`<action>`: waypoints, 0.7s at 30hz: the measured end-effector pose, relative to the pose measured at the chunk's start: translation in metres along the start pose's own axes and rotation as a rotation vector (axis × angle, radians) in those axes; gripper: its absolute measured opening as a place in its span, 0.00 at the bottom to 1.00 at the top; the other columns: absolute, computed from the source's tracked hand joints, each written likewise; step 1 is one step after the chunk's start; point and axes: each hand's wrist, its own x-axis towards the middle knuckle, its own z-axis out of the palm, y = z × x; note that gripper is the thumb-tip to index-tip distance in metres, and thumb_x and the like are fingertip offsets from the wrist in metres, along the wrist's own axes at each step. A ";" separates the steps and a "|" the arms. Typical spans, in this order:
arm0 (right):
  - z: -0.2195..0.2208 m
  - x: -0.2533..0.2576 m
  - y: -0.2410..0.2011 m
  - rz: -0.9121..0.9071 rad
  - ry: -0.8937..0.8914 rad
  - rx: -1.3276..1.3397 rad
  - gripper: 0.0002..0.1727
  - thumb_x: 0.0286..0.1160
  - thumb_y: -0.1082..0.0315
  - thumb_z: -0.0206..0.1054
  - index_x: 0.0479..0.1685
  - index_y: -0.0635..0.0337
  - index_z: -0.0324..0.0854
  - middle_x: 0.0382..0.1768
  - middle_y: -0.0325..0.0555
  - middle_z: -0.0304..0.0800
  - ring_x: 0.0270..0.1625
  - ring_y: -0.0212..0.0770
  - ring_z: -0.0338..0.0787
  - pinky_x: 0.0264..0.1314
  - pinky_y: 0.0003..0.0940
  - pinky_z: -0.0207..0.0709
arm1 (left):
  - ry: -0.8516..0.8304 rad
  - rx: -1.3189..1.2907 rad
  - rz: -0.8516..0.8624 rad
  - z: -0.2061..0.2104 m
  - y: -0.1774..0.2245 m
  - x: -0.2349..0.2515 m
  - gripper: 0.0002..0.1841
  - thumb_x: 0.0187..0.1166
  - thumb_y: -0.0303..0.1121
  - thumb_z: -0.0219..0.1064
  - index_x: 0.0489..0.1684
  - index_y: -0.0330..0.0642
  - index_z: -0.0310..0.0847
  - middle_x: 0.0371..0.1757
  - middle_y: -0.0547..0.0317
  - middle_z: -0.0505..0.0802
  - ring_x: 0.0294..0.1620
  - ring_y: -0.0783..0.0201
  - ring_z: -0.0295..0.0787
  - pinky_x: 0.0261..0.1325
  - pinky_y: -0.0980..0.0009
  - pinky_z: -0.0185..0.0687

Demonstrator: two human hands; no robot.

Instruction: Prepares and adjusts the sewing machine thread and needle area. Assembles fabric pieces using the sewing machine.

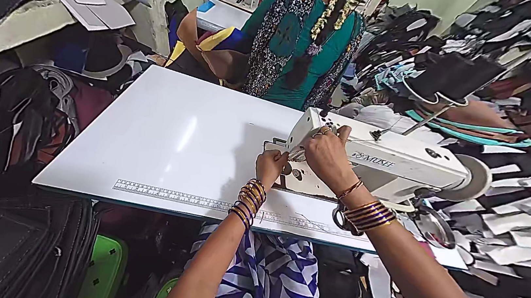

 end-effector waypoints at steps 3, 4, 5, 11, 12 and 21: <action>-0.004 0.002 -0.012 0.081 -0.082 -0.039 0.07 0.64 0.86 0.67 0.21 0.72 0.83 0.26 0.64 0.85 0.43 0.70 0.86 0.52 0.71 0.64 | -0.114 0.023 0.000 0.004 0.002 0.000 0.23 0.87 0.38 0.64 0.20 0.29 0.77 0.20 0.47 0.78 0.25 0.51 0.76 0.35 0.49 0.73; -0.007 0.001 -0.016 0.088 -0.121 -0.055 0.06 0.64 0.87 0.66 0.24 0.73 0.83 0.29 0.66 0.85 0.46 0.71 0.86 0.54 0.73 0.64 | -0.160 0.013 -0.018 0.010 0.001 0.000 0.22 0.87 0.38 0.63 0.25 0.27 0.81 0.24 0.43 0.82 0.29 0.48 0.79 0.39 0.46 0.76; -0.010 -0.002 -0.020 0.077 -0.135 -0.062 0.05 0.64 0.87 0.66 0.25 0.73 0.81 0.30 0.66 0.83 0.48 0.72 0.84 0.56 0.73 0.64 | -0.198 -0.009 -0.051 0.017 0.001 0.001 0.20 0.87 0.38 0.62 0.27 0.28 0.81 0.27 0.42 0.83 0.33 0.47 0.80 0.42 0.45 0.75; -0.007 -0.006 -0.031 0.045 -0.101 -0.143 0.07 0.68 0.88 0.65 0.25 0.72 0.81 0.29 0.64 0.83 0.49 0.70 0.84 0.59 0.69 0.65 | -0.214 0.136 -0.092 0.021 0.030 0.003 0.15 0.85 0.34 0.62 0.42 0.26 0.87 0.45 0.30 0.91 0.52 0.34 0.88 0.56 0.36 0.79; -0.005 -0.006 -0.033 0.040 -0.116 -0.149 0.07 0.69 0.88 0.64 0.26 0.72 0.82 0.29 0.64 0.84 0.52 0.70 0.84 0.63 0.70 0.64 | -0.232 0.215 -0.098 0.018 0.035 0.002 0.15 0.85 0.34 0.63 0.48 0.26 0.86 0.50 0.29 0.91 0.57 0.34 0.88 0.60 0.36 0.79; -0.010 -0.023 -0.027 -0.141 0.258 0.290 0.05 0.64 0.79 0.67 0.29 0.68 0.89 0.32 0.59 0.91 0.36 0.60 0.92 0.48 0.64 0.75 | -0.311 0.228 0.044 0.014 0.008 -0.032 0.17 0.84 0.32 0.59 0.31 0.24 0.82 0.38 0.38 0.89 0.47 0.46 0.86 0.56 0.48 0.76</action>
